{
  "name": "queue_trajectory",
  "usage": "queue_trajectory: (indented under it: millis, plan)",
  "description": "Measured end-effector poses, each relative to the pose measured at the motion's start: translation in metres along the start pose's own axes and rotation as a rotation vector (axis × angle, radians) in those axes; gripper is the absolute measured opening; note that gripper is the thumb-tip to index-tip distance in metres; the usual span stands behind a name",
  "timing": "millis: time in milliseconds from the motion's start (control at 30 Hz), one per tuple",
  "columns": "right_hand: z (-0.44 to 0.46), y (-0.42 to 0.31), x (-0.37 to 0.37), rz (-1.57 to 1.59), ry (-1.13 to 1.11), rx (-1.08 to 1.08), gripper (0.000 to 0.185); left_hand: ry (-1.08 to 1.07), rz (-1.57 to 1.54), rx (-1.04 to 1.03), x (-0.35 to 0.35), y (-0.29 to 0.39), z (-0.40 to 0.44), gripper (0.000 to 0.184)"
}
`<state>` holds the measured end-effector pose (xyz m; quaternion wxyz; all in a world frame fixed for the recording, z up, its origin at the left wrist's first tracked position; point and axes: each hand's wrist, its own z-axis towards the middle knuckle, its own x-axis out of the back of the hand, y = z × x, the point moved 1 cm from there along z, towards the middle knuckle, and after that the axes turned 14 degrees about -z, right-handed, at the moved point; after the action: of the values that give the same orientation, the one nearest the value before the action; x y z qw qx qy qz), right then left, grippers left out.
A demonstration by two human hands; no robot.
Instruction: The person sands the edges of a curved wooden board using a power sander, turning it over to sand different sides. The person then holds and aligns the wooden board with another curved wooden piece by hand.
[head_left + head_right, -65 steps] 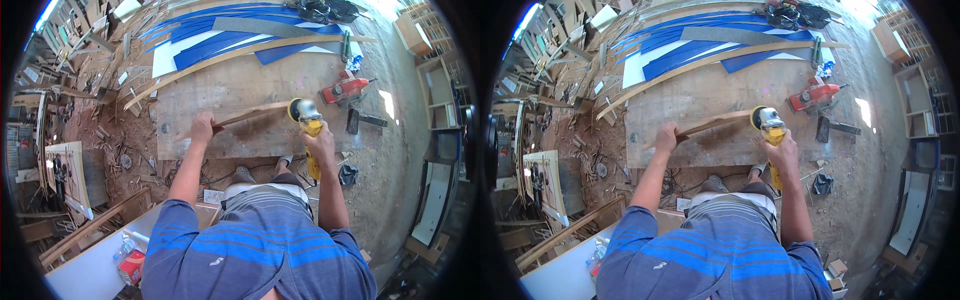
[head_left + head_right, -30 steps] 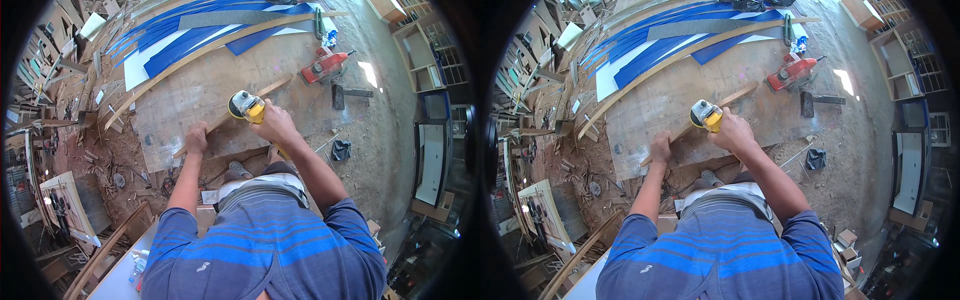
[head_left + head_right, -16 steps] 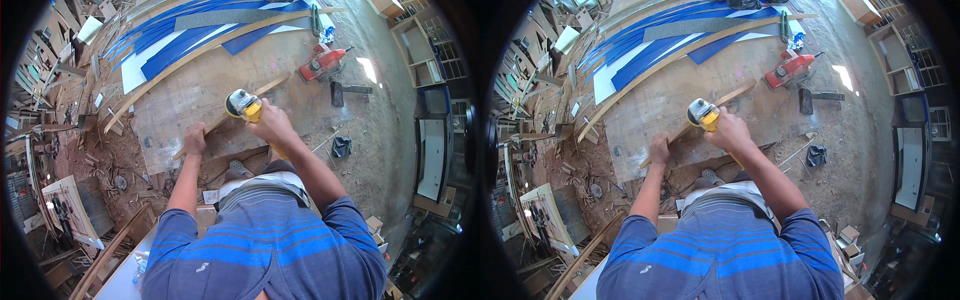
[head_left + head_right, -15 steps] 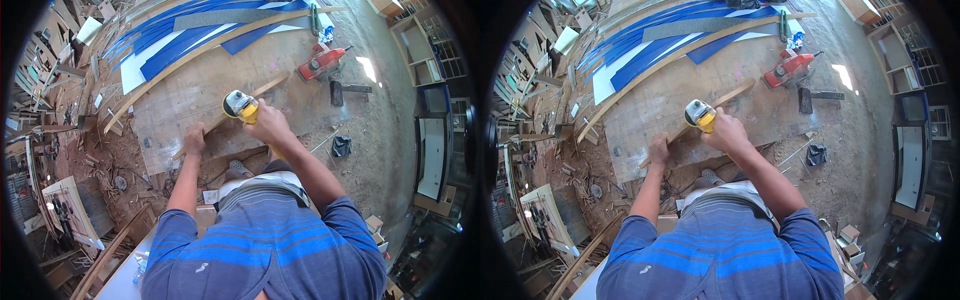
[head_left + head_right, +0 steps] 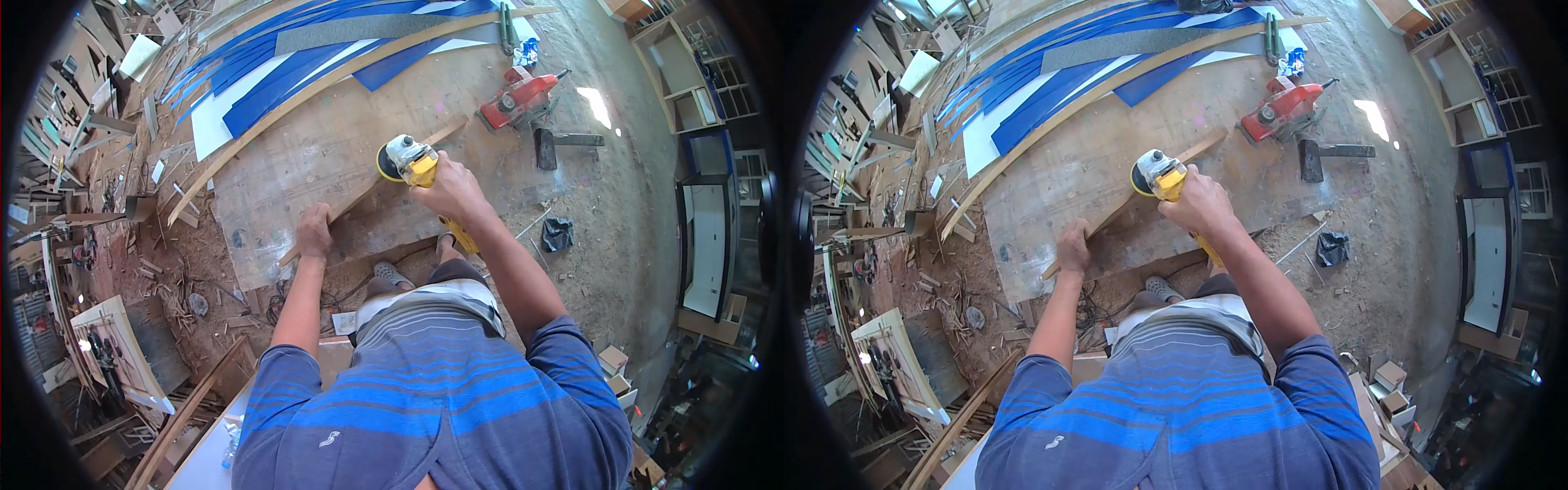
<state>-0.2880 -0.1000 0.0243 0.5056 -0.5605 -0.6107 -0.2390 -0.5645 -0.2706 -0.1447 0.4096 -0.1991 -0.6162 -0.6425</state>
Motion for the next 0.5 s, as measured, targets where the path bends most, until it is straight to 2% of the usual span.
queue_trajectory:
  millis: [333,433,500]
  plan:
    - [0.015,0.015,0.007,0.096,-0.020,-0.074,0.068,0.026,-0.024,-0.038,0.000,0.001,0.001,0.005]
    - [0.023,0.022,0.006,0.070,-0.032,-0.110,0.070,-0.040,-0.004,0.010,0.000,-0.003,0.000,0.003]
    - [0.026,0.032,0.007,0.078,-0.022,-0.114,0.075,0.015,-0.021,-0.049,-0.002,-0.004,0.001,0.023]
